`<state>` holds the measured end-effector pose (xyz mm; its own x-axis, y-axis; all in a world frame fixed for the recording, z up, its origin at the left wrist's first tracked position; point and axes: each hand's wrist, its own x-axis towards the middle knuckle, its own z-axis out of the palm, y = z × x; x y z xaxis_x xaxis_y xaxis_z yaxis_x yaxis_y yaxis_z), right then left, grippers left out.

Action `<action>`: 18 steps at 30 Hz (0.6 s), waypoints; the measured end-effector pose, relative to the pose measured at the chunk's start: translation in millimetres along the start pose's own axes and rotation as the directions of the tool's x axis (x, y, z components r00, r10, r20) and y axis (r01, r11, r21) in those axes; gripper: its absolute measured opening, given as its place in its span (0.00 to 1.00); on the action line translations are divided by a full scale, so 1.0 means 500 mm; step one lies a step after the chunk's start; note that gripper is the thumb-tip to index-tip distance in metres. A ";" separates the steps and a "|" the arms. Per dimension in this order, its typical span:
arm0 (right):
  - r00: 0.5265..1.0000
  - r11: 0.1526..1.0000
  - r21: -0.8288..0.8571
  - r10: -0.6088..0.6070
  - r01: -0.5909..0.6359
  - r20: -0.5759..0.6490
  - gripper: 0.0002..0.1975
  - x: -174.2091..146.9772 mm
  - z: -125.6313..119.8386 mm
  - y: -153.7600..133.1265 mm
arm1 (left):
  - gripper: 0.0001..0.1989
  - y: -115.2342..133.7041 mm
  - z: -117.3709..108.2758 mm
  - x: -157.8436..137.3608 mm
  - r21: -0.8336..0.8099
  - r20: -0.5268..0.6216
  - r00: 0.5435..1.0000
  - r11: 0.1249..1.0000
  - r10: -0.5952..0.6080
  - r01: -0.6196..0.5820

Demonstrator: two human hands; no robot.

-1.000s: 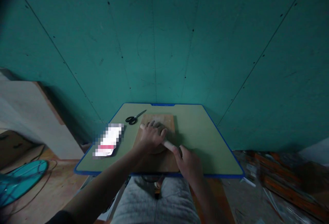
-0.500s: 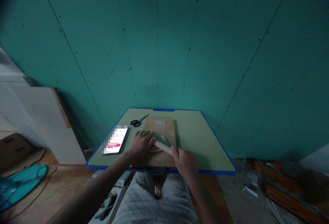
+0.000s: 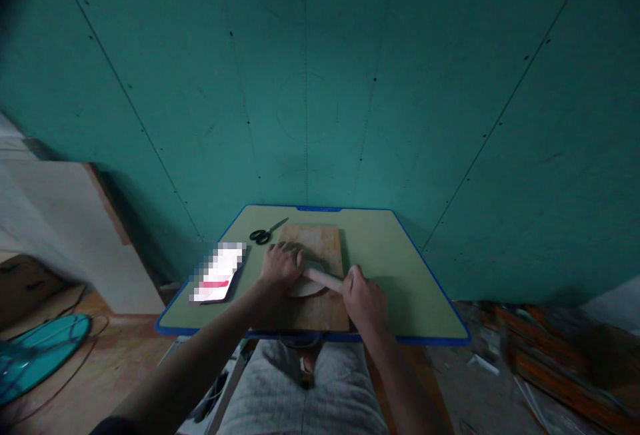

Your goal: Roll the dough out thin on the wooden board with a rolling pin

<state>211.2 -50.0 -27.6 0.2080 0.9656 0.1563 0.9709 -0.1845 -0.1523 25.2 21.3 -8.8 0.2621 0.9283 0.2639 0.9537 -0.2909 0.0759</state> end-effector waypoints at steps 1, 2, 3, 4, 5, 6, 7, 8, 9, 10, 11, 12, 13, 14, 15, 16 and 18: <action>1.000 1.000 -0.009 -0.003 0.003 -0.010 0.11 0.007 0.001 0.002 | 0.21 0.004 0.001 0.005 0.010 -0.005 1.000 1.000 -0.015 0.015; 1.000 1.000 -0.014 -0.011 0.011 -0.020 0.11 0.014 0.001 0.005 | 0.22 0.007 0.004 0.011 0.019 -0.011 1.000 0.999 -0.026 0.026; 1.000 1.000 -0.016 -0.017 0.016 -0.024 0.11 0.022 0.001 0.007 | 0.22 0.010 0.007 0.017 0.024 -0.018 0.999 0.999 -0.031 0.032; 1.000 1.000 -0.017 -0.020 0.019 -0.021 0.11 0.030 0.000 0.009 | 0.23 0.011 0.010 0.024 0.023 -0.020 0.999 0.999 -0.033 0.033; 1.000 1.000 -0.022 -0.016 0.016 -0.008 0.11 0.039 -0.002 0.011 | 0.23 0.013 0.014 0.032 0.019 -0.018 0.999 0.999 -0.034 0.035; 1.000 0.999 -0.032 -0.008 0.008 0.009 0.12 0.048 -0.004 0.012 | 0.24 0.014 0.018 0.041 0.011 -0.012 0.999 0.999 -0.037 0.038; 1.000 0.999 -0.044 0.000 0.001 0.029 0.13 0.059 -0.007 0.013 | 0.25 0.015 0.022 0.051 0.001 -0.001 0.999 0.999 -0.037 0.037; 0.999 0.998 -0.056 0.005 -0.002 0.047 0.13 0.069 -0.009 0.014 | 0.26 0.015 0.025 0.062 -0.008 0.013 0.999 0.999 -0.036 0.036; 0.998 0.998 -0.064 0.005 -0.001 0.062 0.13 0.080 -0.010 0.014 | 0.26 0.016 0.028 0.072 -0.020 0.025 0.999 0.999 -0.036 0.036; 0.997 0.998 -0.067 0.006 -0.001 0.073 0.14 0.091 -0.011 0.013 | 0.26 0.016 0.030 0.083 -0.035 0.037 0.998 0.998 -0.041 0.042; 0.997 0.998 -0.065 0.010 -0.005 0.082 0.15 0.102 -0.011 0.013 | 0.26 0.017 0.031 0.094 -0.055 0.048 0.998 0.997 -0.051 0.054; 0.996 0.998 -0.058 0.017 -0.012 0.093 0.15 0.113 -0.009 0.013 | 0.25 0.018 0.033 0.104 -0.077 0.058 0.996 0.995 -0.065 0.070; 0.994 0.999 -0.050 0.026 -0.021 0.104 0.16 0.122 -0.007 0.012 | 0.25 0.019 0.035 0.113 -0.096 0.067 0.994 0.991 -0.082 0.088; 0.993 0.999 -0.043 0.031 -0.027 0.112 0.16 0.130 -0.004 0.012 | 0.25 0.020 0.037 0.119 -0.109 0.075 0.992 0.988 -0.097 0.105; 0.992 0.999 -0.037 0.037 -0.032 0.123 0.16 0.137 -0.001 0.013 | 0.25 0.021 0.040 0.124 -0.116 0.080 0.991 0.987 -0.103 0.112; 0.990 0.999 -0.026 0.041 -0.038 0.136 0.16 0.141 0.002 0.014 | 0.24 0.020 0.043 0.127 -0.115 0.078 0.992 0.988 -0.096 0.105; 0.986 0.999 0.009 0.044 -0.046 0.162 0.16 0.146 0.006 0.016 | 0.23 0.017 0.051 0.125 -0.110 0.056 0.997 0.992 -0.057 0.063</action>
<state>233.8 19.7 -20.5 0.2282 0.9735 -0.0107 0.9594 -0.2268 -0.1678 53.7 83.0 -16.4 0.2147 0.9549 0.2049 0.9464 -0.2553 0.1979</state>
